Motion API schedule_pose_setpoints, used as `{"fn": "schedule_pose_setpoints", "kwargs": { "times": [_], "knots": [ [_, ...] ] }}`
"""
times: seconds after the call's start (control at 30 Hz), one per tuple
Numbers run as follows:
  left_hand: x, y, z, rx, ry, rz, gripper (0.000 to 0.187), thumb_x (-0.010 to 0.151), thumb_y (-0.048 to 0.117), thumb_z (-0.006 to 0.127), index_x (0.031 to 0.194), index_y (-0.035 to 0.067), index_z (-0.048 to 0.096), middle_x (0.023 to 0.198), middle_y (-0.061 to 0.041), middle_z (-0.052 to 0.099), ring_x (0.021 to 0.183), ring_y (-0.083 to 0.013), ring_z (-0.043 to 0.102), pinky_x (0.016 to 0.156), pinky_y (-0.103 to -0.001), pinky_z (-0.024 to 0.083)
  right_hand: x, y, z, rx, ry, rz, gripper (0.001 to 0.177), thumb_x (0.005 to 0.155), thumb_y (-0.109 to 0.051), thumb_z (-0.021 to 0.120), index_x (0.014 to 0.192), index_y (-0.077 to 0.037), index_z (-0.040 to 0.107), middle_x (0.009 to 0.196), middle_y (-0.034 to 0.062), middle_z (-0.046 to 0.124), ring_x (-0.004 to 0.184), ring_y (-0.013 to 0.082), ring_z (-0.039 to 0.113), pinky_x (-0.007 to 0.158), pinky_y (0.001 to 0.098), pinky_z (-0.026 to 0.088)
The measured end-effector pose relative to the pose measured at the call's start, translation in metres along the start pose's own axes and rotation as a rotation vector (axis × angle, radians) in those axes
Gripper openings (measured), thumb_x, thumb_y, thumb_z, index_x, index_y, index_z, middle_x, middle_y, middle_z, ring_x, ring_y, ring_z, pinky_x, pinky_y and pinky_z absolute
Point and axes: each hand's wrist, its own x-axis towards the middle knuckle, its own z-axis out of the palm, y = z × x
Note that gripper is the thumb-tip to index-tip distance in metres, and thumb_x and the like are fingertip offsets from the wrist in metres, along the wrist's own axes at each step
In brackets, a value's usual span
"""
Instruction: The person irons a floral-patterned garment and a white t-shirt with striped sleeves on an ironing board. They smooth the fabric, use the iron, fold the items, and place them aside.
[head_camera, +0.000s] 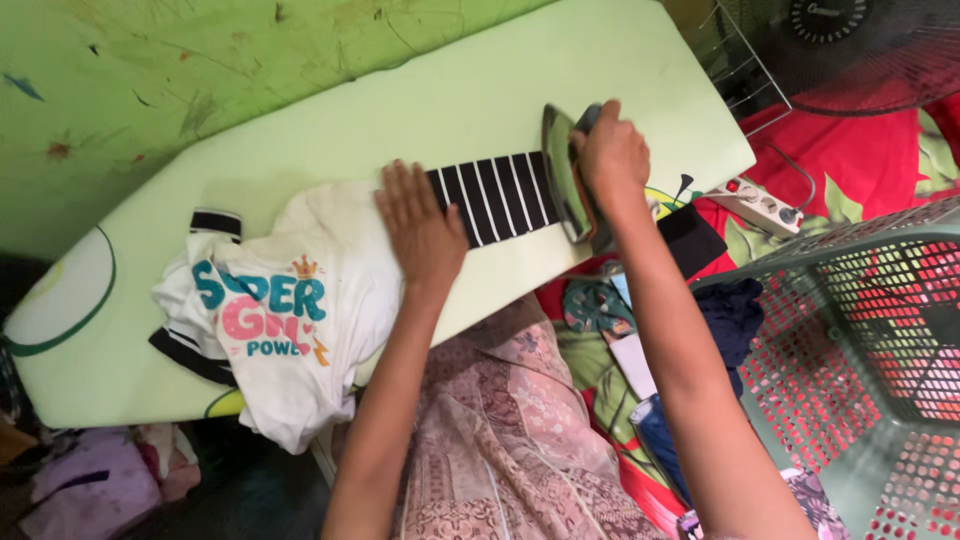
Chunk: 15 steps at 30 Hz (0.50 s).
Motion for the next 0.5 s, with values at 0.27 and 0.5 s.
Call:
{"fn": "schedule_pose_setpoints", "kwargs": {
  "times": [0.27, 0.5],
  "knots": [
    [0.000, 0.014, 0.014, 0.095, -0.058, 0.046, 0.077, 0.103, 0.044, 0.042, 0.158, -0.006, 0.026, 0.167, -0.027, 0.016, 0.157, -0.0381, 0.005, 0.124, -0.058, -0.002, -0.001, 0.037, -0.033, -0.120, -0.213, -0.375, 0.058, 0.091, -0.061, 0.071, 0.109, -0.007, 0.060, 0.078, 0.0235, 0.070, 0.075, 0.0455, 0.069, 0.072, 0.0554, 0.055],
    [0.001, 0.017, 0.014, 0.112, -0.059, 0.045, 0.076, 0.103, 0.041, 0.043, 0.158, -0.006, 0.024, 0.167, -0.028, 0.016, 0.157, -0.0397, 0.007, 0.124, -0.059, -0.001, -0.001, 0.025, -0.036, -0.177, -0.032, -0.537, 0.066, 0.085, -0.073, 0.069, 0.093, -0.009, 0.064, 0.071, 0.0142, 0.069, 0.062, 0.0353, 0.069, 0.057, 0.0472, 0.054]
  ]
}}
